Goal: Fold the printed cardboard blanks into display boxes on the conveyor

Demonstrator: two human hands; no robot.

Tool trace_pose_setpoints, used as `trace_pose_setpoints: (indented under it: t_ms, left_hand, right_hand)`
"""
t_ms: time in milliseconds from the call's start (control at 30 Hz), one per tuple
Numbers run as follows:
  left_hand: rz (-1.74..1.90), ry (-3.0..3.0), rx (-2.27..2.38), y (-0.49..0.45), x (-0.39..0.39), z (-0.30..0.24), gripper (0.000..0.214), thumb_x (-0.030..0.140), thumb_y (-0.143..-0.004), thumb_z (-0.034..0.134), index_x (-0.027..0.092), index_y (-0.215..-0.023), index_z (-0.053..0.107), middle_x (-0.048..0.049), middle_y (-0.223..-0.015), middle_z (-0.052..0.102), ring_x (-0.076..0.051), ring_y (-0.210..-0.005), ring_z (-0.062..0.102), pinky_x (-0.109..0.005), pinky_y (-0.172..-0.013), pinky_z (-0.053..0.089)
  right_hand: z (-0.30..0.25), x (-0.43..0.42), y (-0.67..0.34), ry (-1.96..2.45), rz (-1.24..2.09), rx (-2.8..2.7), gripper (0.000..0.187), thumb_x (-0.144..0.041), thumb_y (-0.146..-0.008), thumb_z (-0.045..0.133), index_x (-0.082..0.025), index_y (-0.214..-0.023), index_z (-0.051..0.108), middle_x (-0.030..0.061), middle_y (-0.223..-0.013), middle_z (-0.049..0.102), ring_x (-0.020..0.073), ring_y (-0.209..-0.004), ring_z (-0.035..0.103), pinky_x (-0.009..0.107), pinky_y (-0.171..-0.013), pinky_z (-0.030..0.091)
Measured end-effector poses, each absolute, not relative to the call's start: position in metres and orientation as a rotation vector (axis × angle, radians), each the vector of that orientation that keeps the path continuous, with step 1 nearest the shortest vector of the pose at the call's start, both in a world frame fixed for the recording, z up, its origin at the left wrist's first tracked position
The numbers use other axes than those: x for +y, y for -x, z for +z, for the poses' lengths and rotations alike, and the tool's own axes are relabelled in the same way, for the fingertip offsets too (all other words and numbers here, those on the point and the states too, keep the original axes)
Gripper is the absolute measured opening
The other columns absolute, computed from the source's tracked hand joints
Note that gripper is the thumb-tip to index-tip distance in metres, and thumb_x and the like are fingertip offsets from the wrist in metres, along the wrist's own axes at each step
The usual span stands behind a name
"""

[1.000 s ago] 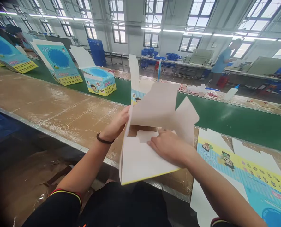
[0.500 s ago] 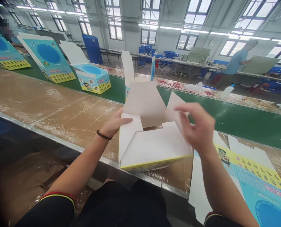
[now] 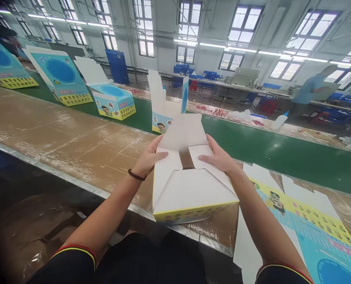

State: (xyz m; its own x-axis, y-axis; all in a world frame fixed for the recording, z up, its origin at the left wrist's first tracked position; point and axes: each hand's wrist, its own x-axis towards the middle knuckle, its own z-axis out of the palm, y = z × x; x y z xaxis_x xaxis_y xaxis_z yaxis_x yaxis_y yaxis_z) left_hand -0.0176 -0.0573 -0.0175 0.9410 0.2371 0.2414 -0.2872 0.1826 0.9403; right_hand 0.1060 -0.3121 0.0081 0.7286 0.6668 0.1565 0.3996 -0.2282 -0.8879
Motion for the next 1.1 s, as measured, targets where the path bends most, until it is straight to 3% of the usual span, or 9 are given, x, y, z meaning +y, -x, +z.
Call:
trace_pose_setpoints:
  t_ms: [100,200,233,300,400,533,700,900,1100]
  left_hand:
    - [0.541,-1.382,-0.123,0.016,-0.060,-0.020,0.047,0.025,-0.065,0.074,0.025,-0.112,0.077,-0.0070,-0.132,0.071,-0.031,-0.129,0.061,-0.047,-0.110,0.049]
    - [0.633,-1.538,-0.196,0.017,-0.059,-0.021,0.019,0.022,-0.072,0.063,0.026,-0.077,0.081,-0.0062,-0.121,0.073,-0.029,-0.130,0.060,-0.049,-0.117,0.043]
    - [0.633,-1.614,-0.218,0.018,-0.059,-0.020,0.021,0.021,-0.072,0.060,0.026,-0.069,0.080,-0.0062,-0.117,0.074,-0.029,-0.130,0.059,-0.050,-0.119,0.042]
    - [0.629,-1.800,-0.237,0.023,-0.058,-0.014,0.021,0.021,-0.071,0.058,0.025,-0.064,0.077,-0.0060,-0.110,0.074,-0.031,-0.130,0.058,-0.053,-0.121,0.037]
    - [0.527,-2.142,-0.247,0.031,-0.059,0.005,0.010,0.029,-0.072,0.067,0.023,-0.073,0.074,-0.0060,-0.115,0.071,-0.032,-0.127,0.057,-0.055,-0.120,0.037]
    - [0.233,-2.533,-0.312,0.032,-0.064,0.030,0.063,0.045,-0.063,0.083,0.024,-0.120,0.067,-0.0100,-0.133,0.061,-0.035,-0.124,0.056,-0.052,-0.110,0.046]
    - [0.092,-2.768,-0.219,0.024,-0.077,0.036,0.101,0.040,-0.054,0.090,0.026,-0.146,0.051,-0.0149,-0.137,0.059,-0.044,-0.130,0.048,-0.057,-0.111,0.040]
    - [0.185,-2.565,-0.219,0.023,-0.076,0.028,0.080,0.065,-0.075,0.072,0.022,-0.142,0.059,-0.0143,-0.133,0.063,-0.042,-0.132,0.051,-0.057,-0.115,0.035]
    - [0.336,-2.428,-0.224,0.019,-0.071,0.018,0.061,0.063,-0.084,0.064,0.022,-0.129,0.068,-0.0099,-0.130,0.069,-0.034,-0.127,0.057,-0.051,-0.116,0.037]
  right_hand:
    - [0.009,-0.310,-0.104,1.765,0.232,-0.909,0.087,-0.057,-0.070,0.087,-0.032,-0.146,0.053,0.0060,-0.149,0.056,0.0338,-0.136,0.053,0.051,-0.116,0.045]
    - [0.011,-0.313,-0.099,1.729,0.114,-0.975,0.032,-0.054,-0.080,0.077,-0.029,-0.100,0.075,0.0040,-0.122,0.072,0.0333,-0.133,0.056,0.051,-0.117,0.042]
    - [0.012,-0.314,-0.097,1.746,0.103,-0.992,0.028,-0.056,-0.084,0.072,-0.028,-0.086,0.076,0.0044,-0.115,0.074,0.0333,-0.134,0.055,0.050,-0.119,0.039]
    - [0.015,-0.317,-0.094,1.808,0.120,-1.028,0.037,-0.061,-0.089,0.063,-0.028,-0.077,0.075,0.0055,-0.113,0.075,0.0332,-0.138,0.051,0.050,-0.121,0.037]
    - [0.024,-0.319,-0.092,2.025,0.185,-1.112,0.049,-0.065,-0.083,0.069,-0.029,-0.117,0.075,0.0053,-0.141,0.063,0.0335,-0.141,0.047,0.052,-0.121,0.037]
    - [0.035,-0.309,-0.088,2.377,0.260,-1.236,0.085,-0.053,-0.079,0.075,-0.027,-0.155,0.047,0.0105,-0.161,0.041,0.0351,-0.147,0.037,0.055,-0.121,0.036]
    - [0.034,-0.296,-0.082,2.566,0.066,-1.288,0.087,-0.040,-0.073,0.079,-0.025,-0.153,0.049,0.0138,-0.147,0.051,0.0397,-0.140,0.042,0.059,-0.114,0.043]
    - [0.024,-0.302,-0.087,2.091,0.138,-0.984,0.074,-0.070,-0.080,0.070,-0.026,-0.138,0.060,0.0110,-0.147,0.056,0.0332,-0.138,0.049,0.053,-0.118,0.041]
    - [-0.007,-0.306,-0.099,1.695,-0.023,-0.437,0.083,-0.095,-0.082,0.046,-0.023,-0.116,0.066,0.0124,-0.125,0.068,0.0312,-0.120,0.064,0.046,-0.097,0.059]
